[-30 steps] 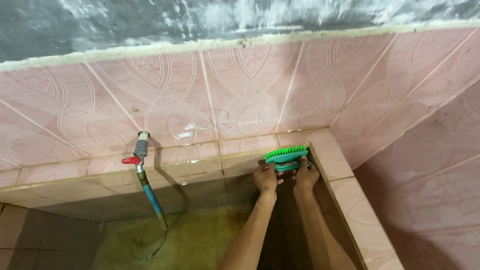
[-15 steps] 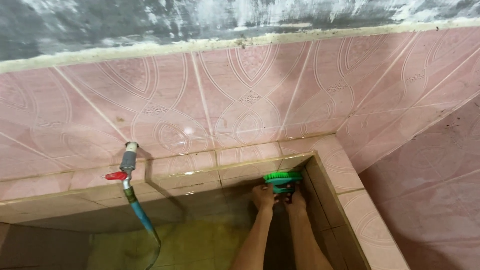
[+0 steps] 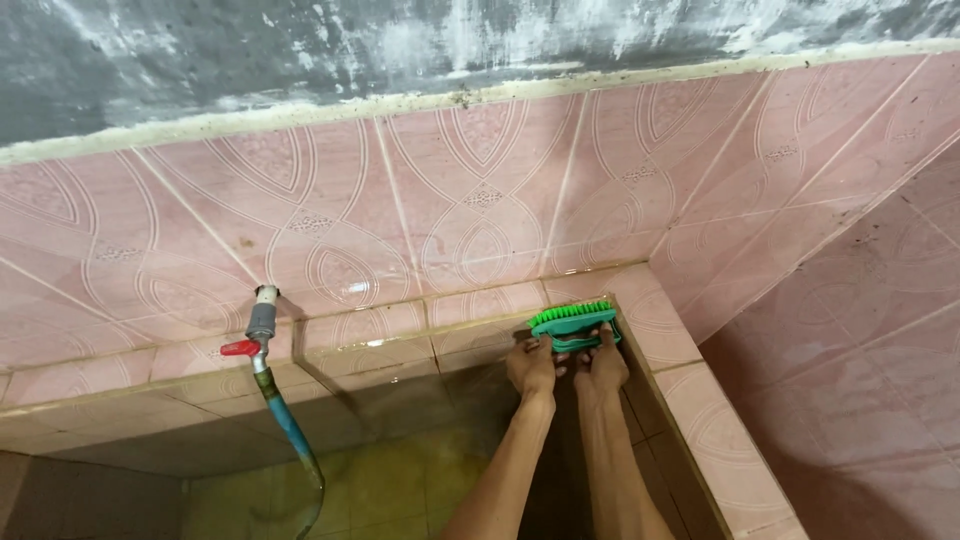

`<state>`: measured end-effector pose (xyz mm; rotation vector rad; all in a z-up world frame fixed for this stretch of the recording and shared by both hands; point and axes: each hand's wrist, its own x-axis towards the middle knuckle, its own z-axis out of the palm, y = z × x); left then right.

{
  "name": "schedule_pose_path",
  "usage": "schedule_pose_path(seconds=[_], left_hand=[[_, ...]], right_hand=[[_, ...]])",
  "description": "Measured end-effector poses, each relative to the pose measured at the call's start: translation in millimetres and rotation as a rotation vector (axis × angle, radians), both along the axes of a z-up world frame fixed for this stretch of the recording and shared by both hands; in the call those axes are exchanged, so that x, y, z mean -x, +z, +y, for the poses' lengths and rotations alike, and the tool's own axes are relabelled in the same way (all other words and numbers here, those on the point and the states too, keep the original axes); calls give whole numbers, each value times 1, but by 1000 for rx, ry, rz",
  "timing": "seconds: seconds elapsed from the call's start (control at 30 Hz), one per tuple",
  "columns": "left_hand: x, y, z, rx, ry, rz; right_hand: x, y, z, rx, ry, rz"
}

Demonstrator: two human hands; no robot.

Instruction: The person scrubs the tiled walls of a built-in bathtub with a green brush, then rinses the brush and uses a black cloth to wipe the same area. They repeatedly rinse the cloth and brush in the tub water and on the floor.

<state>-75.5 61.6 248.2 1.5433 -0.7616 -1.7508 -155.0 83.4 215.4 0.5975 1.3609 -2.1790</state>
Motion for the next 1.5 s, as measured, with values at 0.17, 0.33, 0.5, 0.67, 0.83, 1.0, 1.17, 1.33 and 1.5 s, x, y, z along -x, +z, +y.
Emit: schedule_pose_path(seconds=[0.17,0.33,0.5,0.67,0.83,1.0,1.17,1.33,1.5], left_hand=[[7,-57,-4,110,-55,-222],[-4,-133,-6,171,-80,-330],[5,-184,-22,96,-83,-326],[-1,-51,-9,49,-137,-181],[-5,7,-10,-3,-14,70],[-43,-34,-38,0,172,34],[-152,-55,-70,391,477,-57],[-236,-126,-122,527,759,-189],[-271,-133,-144,413,976,-312]], right_hand=[[-13,-7,-8,-88,-69,16],[5,-121,-6,-254,87,-57],[51,-220,-13,-1020,915,838],[27,-91,-16,-450,232,134],[1,7,-10,-221,10,208],[-57,14,-23,-282,252,230],[-168,16,-46,-182,552,236],[-261,17,-73,-216,782,224],[-299,2,-100,-335,1048,344]])
